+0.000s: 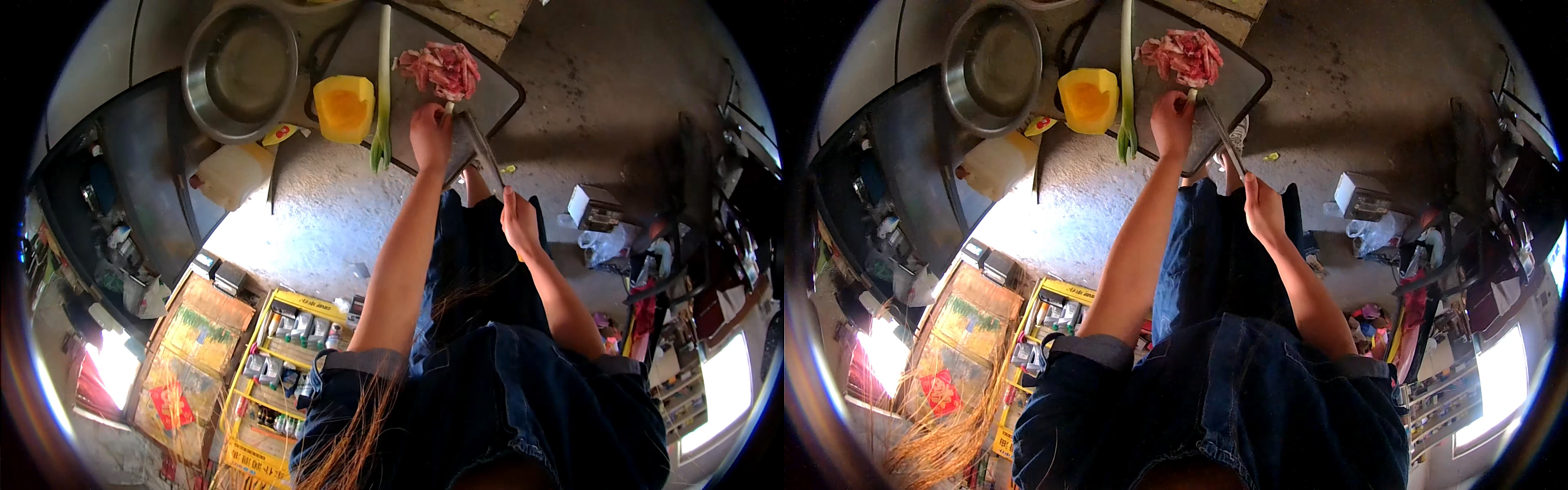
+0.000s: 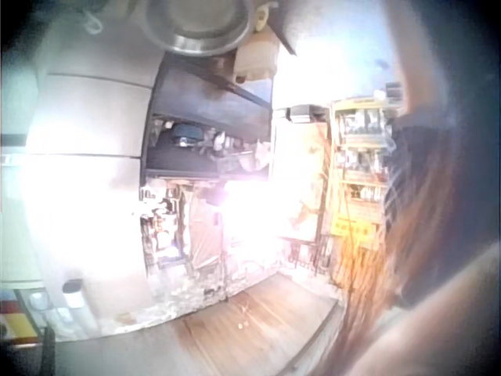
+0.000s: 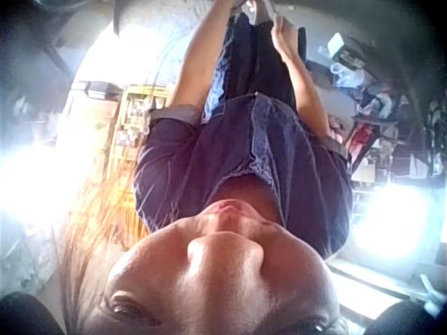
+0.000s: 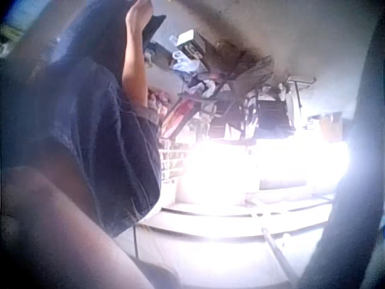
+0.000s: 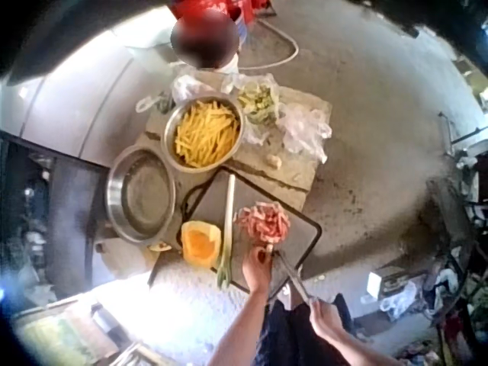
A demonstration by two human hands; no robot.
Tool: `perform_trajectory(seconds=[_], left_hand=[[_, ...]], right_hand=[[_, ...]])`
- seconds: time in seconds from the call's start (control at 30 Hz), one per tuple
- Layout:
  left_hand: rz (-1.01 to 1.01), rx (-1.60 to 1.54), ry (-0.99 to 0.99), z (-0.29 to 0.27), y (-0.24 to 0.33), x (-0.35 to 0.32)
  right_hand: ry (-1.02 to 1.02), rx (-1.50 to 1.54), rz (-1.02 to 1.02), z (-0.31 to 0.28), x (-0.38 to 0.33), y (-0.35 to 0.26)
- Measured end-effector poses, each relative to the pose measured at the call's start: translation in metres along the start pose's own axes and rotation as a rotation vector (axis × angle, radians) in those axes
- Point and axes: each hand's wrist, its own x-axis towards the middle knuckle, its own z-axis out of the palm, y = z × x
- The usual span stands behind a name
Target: The person washes a piece of raw meat in an outdoor sink, then moves to a cutting board to slice the meat into thin strips using a cleaver. The person also chops a green onion and places the prepared ingredients into a metal bowl.
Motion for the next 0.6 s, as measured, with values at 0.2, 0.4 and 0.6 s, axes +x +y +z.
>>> perform_trajectory(seconds=[0.2, 0.4, 0.6], left_hand=[[-0.385, -0.163, 0.226, 0.009, 0.000, -0.014], [-0.434, -0.182, 0.231, 0.012, -0.008, -0.012], [-0.442, -0.189, 0.218, 0.010, -0.004, -0.010]], right_hand=[[-0.022, -0.086, -0.068, 0.011, 0.006, -0.011], [-0.018, -0.083, -0.054, 0.009, -0.001, -0.037], [-0.031, -0.143, -0.039, 0.008, 0.008, -0.043]])
